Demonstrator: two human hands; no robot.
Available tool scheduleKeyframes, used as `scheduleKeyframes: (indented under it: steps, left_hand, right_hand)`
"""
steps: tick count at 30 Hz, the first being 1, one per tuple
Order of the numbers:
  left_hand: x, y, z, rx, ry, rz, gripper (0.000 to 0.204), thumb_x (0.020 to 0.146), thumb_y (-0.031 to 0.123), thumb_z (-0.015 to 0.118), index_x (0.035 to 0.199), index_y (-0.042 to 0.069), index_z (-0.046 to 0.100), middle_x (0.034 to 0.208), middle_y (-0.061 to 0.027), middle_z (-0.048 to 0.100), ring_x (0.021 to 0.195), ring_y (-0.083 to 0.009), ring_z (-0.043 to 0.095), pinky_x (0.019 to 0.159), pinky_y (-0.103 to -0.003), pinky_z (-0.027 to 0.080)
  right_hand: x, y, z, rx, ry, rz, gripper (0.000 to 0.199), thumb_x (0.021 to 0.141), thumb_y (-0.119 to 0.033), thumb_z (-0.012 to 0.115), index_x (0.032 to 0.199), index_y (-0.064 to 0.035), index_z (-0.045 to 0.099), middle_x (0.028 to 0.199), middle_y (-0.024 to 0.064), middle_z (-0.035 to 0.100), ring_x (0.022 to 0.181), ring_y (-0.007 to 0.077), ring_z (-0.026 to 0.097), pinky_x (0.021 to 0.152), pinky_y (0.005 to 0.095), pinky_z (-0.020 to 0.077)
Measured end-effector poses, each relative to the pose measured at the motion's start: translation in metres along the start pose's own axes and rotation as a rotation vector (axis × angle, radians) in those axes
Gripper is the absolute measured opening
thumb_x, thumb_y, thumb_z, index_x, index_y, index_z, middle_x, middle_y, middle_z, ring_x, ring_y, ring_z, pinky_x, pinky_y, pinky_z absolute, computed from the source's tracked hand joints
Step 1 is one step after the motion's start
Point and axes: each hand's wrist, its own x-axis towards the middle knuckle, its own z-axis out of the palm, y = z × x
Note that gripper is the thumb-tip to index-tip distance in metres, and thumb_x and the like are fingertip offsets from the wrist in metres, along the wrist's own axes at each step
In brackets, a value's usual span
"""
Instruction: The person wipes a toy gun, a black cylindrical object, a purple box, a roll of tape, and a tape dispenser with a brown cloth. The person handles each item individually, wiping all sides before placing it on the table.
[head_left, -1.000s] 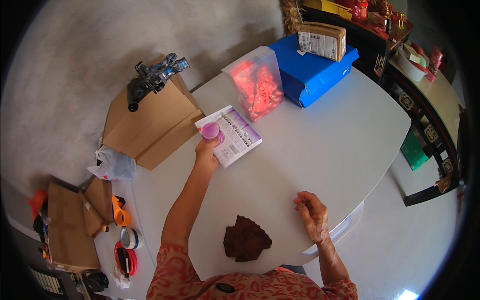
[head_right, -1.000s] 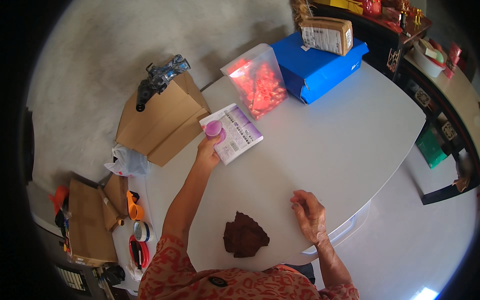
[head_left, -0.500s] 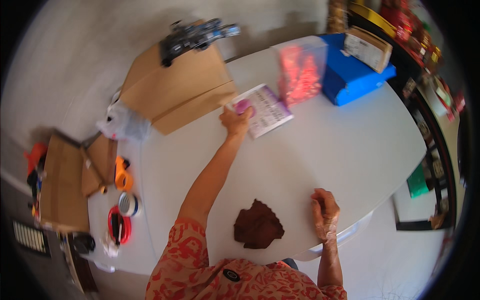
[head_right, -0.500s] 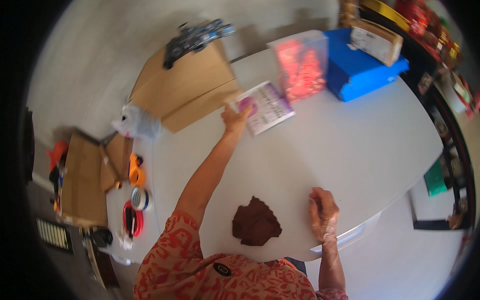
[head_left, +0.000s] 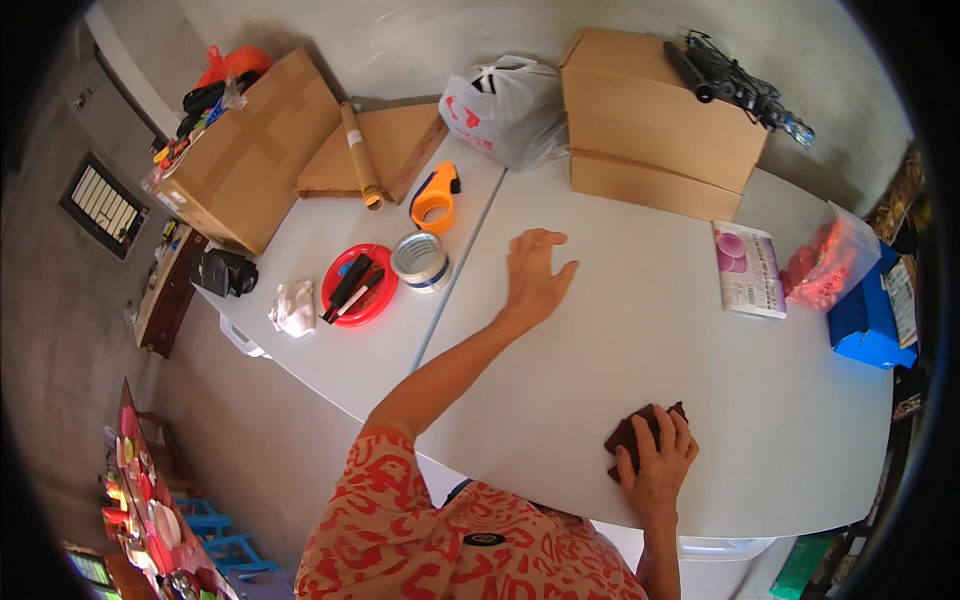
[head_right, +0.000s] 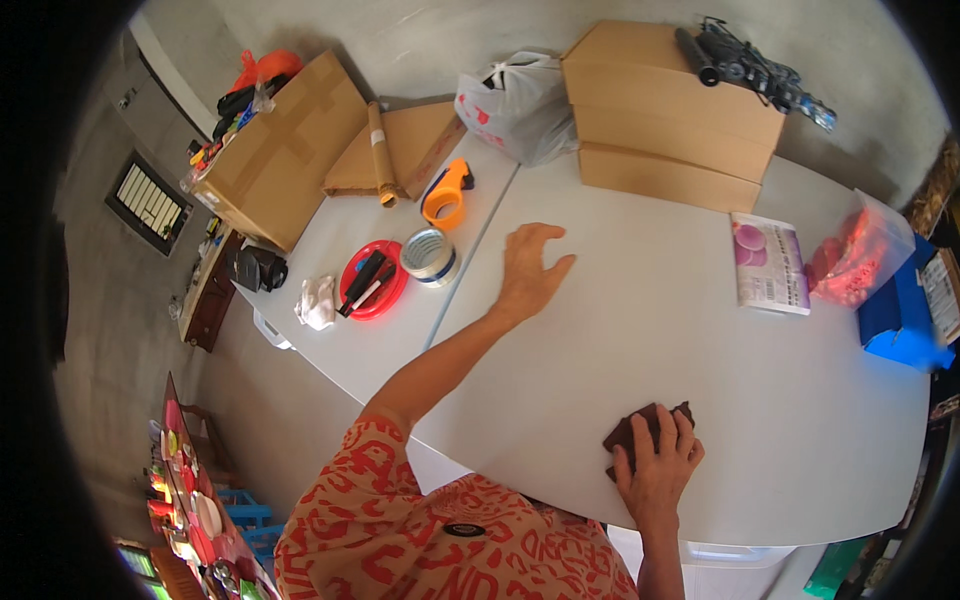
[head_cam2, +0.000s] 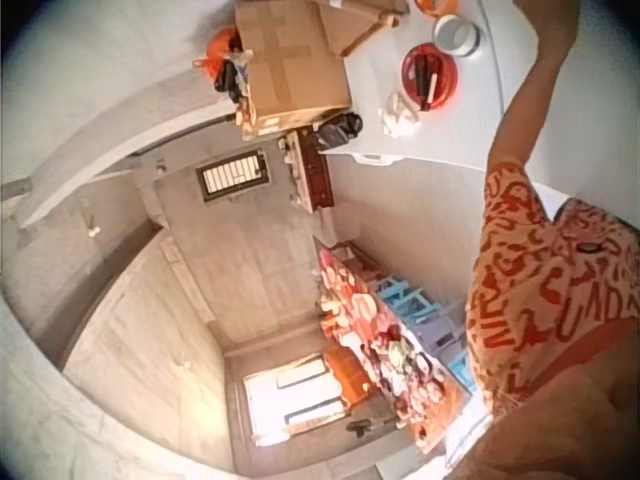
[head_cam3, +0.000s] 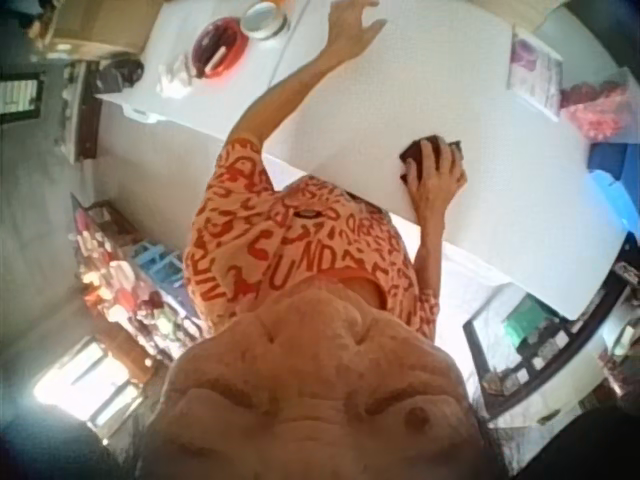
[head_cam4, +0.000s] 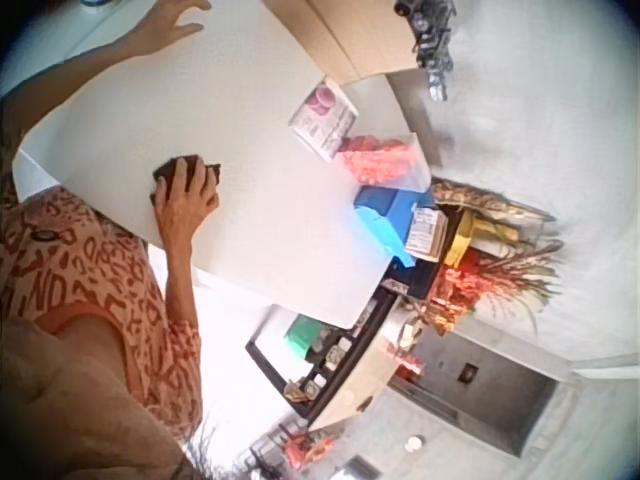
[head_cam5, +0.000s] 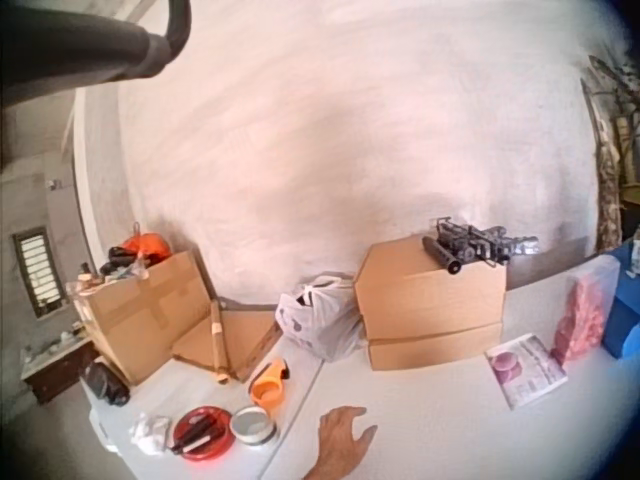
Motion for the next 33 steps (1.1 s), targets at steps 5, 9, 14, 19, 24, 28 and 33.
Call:
scheduleKeyframes:
  steps: [5, 9, 14, 19, 24, 28, 33]
  left_hand:
    - [-0.010, -0.051, -0.086, 0.317, 0.237, 0.108, 0.040, 0.071, 0.018, 0.078, 0.102, 0.008, 0.055, 0.102, -0.0095, 0.055, 0.100, -0.0302, 0.049, 0.085, -0.044, 0.036]
    - [-0.023, -0.095, -0.122, 0.659, 0.156, 0.115, 0.035, 0.072, 0.024, 0.077, 0.096, 0.006, 0.058, 0.099, -0.0105, 0.057, 0.097, -0.0314, 0.051, 0.088, -0.047, 0.032]
    - [-0.029, -0.112, -0.141, 0.574, -0.196, 0.071, 0.021, 0.078, 0.021, 0.072, 0.088, 0.005, 0.062, 0.092, -0.0117, 0.064, 0.082, -0.0307, 0.057, 0.084, -0.044, 0.036]
    - [-0.034, -0.063, -0.136, -0.575, -0.448, -0.219, 0.022, 0.089, 0.019, 0.065, 0.104, 0.003, 0.063, 0.094, -0.0056, 0.066, 0.083, -0.0168, 0.059, 0.083, -0.033, 0.043]
    - [-0.064, -0.007, -0.103, -0.990, -0.657, -0.326, 0.025, 0.092, 0.018, 0.062, 0.110, 0.001, 0.060, 0.100, -0.0034, 0.066, 0.091, -0.0104, 0.061, 0.085, -0.030, 0.049]
    - [-0.081, 0.020, -0.078, -1.077, -0.778, -0.382, 0.025, 0.090, 0.016, 0.062, 0.109, 0.000, 0.060, 0.097, -0.0056, 0.067, 0.088, -0.0121, 0.063, 0.081, -0.033, 0.054]
    - [-0.096, 0.040, -0.065, -1.211, -0.972, -0.259, 0.032, 0.086, 0.000, 0.060, 0.118, -0.004, 0.054, 0.103, -0.0062, 0.062, 0.096, -0.0107, 0.059, 0.085, -0.027, 0.049]
  right_hand:
    - [0.004, -0.015, 0.016, -0.060, 0.105, 0.091, 0.038, 0.075, -0.017, 0.068, 0.111, -0.0066, 0.062, 0.123, 0.0156, 0.053, 0.115, 0.0371, 0.045, 0.093, 0.0496, 0.0334]
    - [0.017, -0.023, 0.030, -0.096, 0.160, 0.172, 0.036, 0.076, -0.015, 0.067, 0.112, -0.0124, 0.064, 0.120, 0.0116, 0.054, 0.112, 0.0337, 0.047, 0.092, 0.0483, 0.0341]
    - [0.022, -0.043, 0.028, -0.119, 0.196, 0.166, 0.034, 0.074, -0.013, 0.069, 0.108, -0.0155, 0.066, 0.117, 0.0100, 0.055, 0.109, 0.0324, 0.048, 0.091, 0.0475, 0.0356]
    - [0.005, -0.060, 0.037, -0.038, 0.294, 0.110, 0.031, 0.070, -0.004, 0.069, 0.100, -0.0103, 0.068, 0.103, 0.0097, 0.059, 0.097, 0.0302, 0.055, 0.082, 0.0433, 0.0434]
    - [0.014, -0.078, 0.032, 0.643, 0.556, 0.473, 0.020, 0.081, 0.004, 0.063, 0.100, -0.0012, 0.065, 0.099, 0.0125, 0.064, 0.086, 0.0249, 0.063, 0.073, 0.0321, 0.0510]
    - [0.035, -0.097, 0.005, 0.488, 0.760, 0.330, 0.021, 0.082, 0.003, 0.064, 0.103, -0.0002, 0.065, 0.100, 0.0137, 0.063, 0.086, 0.0249, 0.064, 0.075, 0.0321, 0.0516]
    - [0.048, -0.100, -0.002, 0.400, 0.758, 0.310, 0.023, 0.079, 0.003, 0.067, 0.102, -0.0015, 0.066, 0.102, 0.0125, 0.061, 0.096, 0.0264, 0.058, 0.078, 0.0351, 0.0509]
